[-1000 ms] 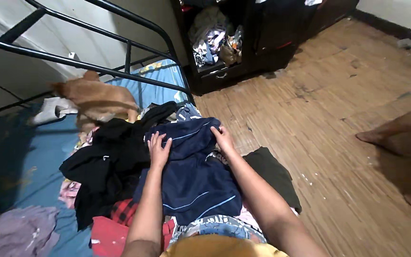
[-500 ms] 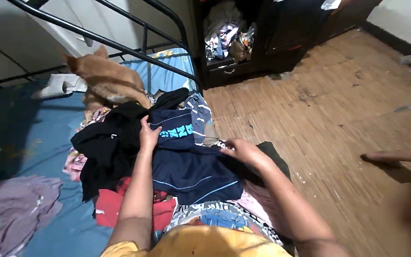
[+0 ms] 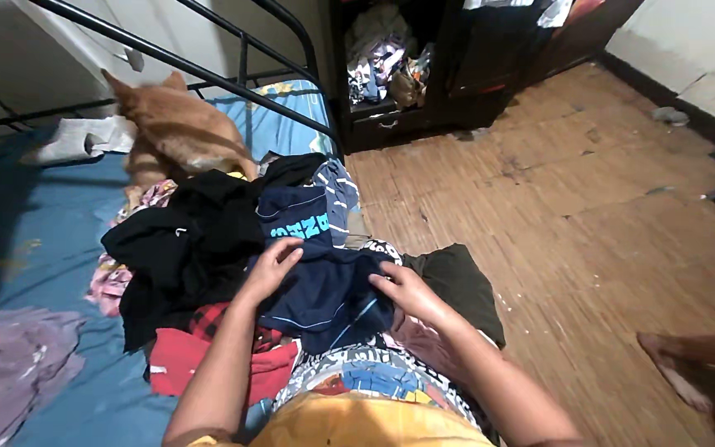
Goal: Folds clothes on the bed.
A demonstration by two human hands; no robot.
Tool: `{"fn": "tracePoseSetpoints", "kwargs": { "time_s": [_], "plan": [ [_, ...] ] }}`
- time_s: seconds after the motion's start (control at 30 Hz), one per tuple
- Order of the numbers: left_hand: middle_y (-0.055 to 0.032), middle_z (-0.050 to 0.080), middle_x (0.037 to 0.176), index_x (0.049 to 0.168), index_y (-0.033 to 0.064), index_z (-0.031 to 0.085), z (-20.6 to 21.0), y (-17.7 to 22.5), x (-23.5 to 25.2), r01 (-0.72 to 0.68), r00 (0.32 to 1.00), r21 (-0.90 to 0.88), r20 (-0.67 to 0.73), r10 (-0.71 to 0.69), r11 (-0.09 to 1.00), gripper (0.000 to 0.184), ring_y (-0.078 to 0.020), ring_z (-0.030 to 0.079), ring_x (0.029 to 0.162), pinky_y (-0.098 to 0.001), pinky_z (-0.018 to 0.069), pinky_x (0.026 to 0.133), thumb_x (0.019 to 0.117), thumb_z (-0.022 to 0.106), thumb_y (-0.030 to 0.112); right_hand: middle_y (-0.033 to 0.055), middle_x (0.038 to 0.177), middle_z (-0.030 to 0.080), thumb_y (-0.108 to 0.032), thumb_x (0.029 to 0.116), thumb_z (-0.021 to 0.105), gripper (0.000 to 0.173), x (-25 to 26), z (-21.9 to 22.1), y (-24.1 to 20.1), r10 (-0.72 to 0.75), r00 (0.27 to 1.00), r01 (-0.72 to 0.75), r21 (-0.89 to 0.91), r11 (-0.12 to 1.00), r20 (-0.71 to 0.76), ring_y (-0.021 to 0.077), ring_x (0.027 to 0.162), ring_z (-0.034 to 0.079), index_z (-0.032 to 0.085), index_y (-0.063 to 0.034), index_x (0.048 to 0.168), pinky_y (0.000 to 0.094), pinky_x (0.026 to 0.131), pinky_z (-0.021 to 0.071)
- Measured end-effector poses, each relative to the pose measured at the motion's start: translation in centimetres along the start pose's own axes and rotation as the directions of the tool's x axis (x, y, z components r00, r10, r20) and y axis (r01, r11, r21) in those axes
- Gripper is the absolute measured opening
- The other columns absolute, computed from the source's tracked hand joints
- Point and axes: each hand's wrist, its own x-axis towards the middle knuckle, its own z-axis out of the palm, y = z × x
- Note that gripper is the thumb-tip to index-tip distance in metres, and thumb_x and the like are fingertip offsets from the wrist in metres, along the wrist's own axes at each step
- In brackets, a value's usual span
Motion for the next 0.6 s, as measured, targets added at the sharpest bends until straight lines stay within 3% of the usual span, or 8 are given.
{"fn": "tracePoseSetpoints", "kwargs": {
  "time_s": [0.07,0.1,0.13,0.17,0.23,0.4,0.5,0.6],
  "plan": [
    [-0.0137,0.066,0.132,0.143,0.0003,0.048,0.6,2.5,-2.2,0.037,0.982,-0.319,0.187,0.025,0.947,0.080,-0.0262,0.071,0.111,-0.0445,0.0612,0.091,0.0997,0.043,0.067,0.0109,0.097,0.066,-0.035,0.1064,0.050,0.036,1.3,2.1,-2.6,-0.180,0.984,0.179,0.094,0.979,0.001,0.0162,0.091,0.063,0.065,-0.0016,0.106,0.0383,0.084,0.0524],
    [-0.0123,0.068,0.129,0.146,0.0010,0.042,0.9,3.6,-2.9,0.066,0.976,-0.378,0.216,0.018,0.923,0.082,-0.0245,0.072,0.105,-0.0433,0.0627,0.087,0.0966,0.053,0.065,0.0115,0.108,0.067,-0.031,0.1064,0.051,0.035,2.0,3.2,-3.5,-0.272,0.962,0.265,0.135,0.955,0.037,0.0152,0.101,0.064,0.067,-0.0008,0.111,0.0366,0.091,0.0520],
    [-0.0098,0.069,0.124,0.147,0.0016,0.041,1.0,4.6,-3.4,0.085,0.984,-0.374,0.180,-0.017,0.923,0.072,-0.0196,0.072,0.101,-0.0390,0.0628,0.085,0.0952,0.064,0.046,0.0147,0.129,0.065,-0.029,0.1062,0.052,0.037,2.6,4.2,-4.2,-0.354,0.930,0.336,0.158,0.928,0.099,0.0176,0.122,0.061,0.067,0.0004,0.122,0.0376,0.107,0.0486],
    [-0.0091,0.070,0.122,0.145,0.0022,0.043,0.6,5.1,-3.6,0.086,0.992,-0.341,0.113,-0.051,0.936,0.063,-0.0164,0.072,0.102,-0.0357,0.0620,0.088,0.0942,0.070,0.027,0.0179,0.146,0.056,-0.029,0.1055,0.054,0.042,3.3,5.0,-4.6,-0.409,0.898,0.388,0.143,0.910,0.164,0.0220,0.138,0.052,0.063,0.0007,0.135,0.0401,0.117,0.0419],
    [-0.0103,0.071,0.121,0.138,0.0032,0.054,-1.2,4.3,-3.5,0.094,0.989,-0.227,-0.093,-0.117,0.969,0.050,-0.0151,0.071,0.103,-0.0347,0.0607,0.089,0.0910,0.069,0.008,0.0184,0.155,0.047,-0.032,0.1008,0.064,0.053,4.4,6.2,-4.5,-0.466,0.852,0.475,0.023,0.880,0.239,0.0269,0.144,0.045,0.056,-0.0026,0.145,0.0446,0.119,0.0385],
    [-0.0191,0.066,0.127,0.144,0.0061,0.052,-5.7,-0.2,-2.6,0.280,0.918,0.285,-0.359,-0.169,0.917,0.052,-0.0302,0.066,0.113,-0.0514,0.0531,0.097,0.0955,0.069,0.015,0.0131,0.160,0.043,-0.032,0.0873,0.080,0.065,5.6,9.0,0.6,-0.529,0.713,0.691,-0.335,0.640,0.460,0.0360,0.151,0.034,0.056,-0.0203,0.147,0.0572,0.123,0.0287],
    [-0.0142,0.064,0.133,0.131,0.0051,0.065,-4.3,-0.4,-1.2,0.017,0.945,0.467,-0.297,0.139,0.884,0.040,-0.0302,0.058,0.128,-0.0522,0.0453,0.109,0.0972,0.064,0.026,0.0166,0.163,0.037,-0.027,0.0868,0.081,0.072,6.7,11.8,2.9,-0.589,0.665,0.746,-0.437,0.503,0.459,0.0403,0.152,0.030,0.050,-0.0245,0.152,0.0627,0.123,0.0246],
    [-0.0076,0.070,0.124,0.121,0.0081,0.072,-3.1,-0.6,1.5,-0.165,0.978,0.318,-0.070,0.196,0.934,0.033,-0.0163,0.064,0.121,-0.0403,0.0501,0.108,0.1031,0.057,0.032,0.0141,0.159,0.044,-0.026,0.0969,0.068,0.042,8.1,13.4,3.1,-0.649,0.619,0.775,-0.475,0.416,0.441,0.0390,0.152,0.032,0.064,-0.0209,0.139,0.0618,0.123,0.0248]
  ]
}}
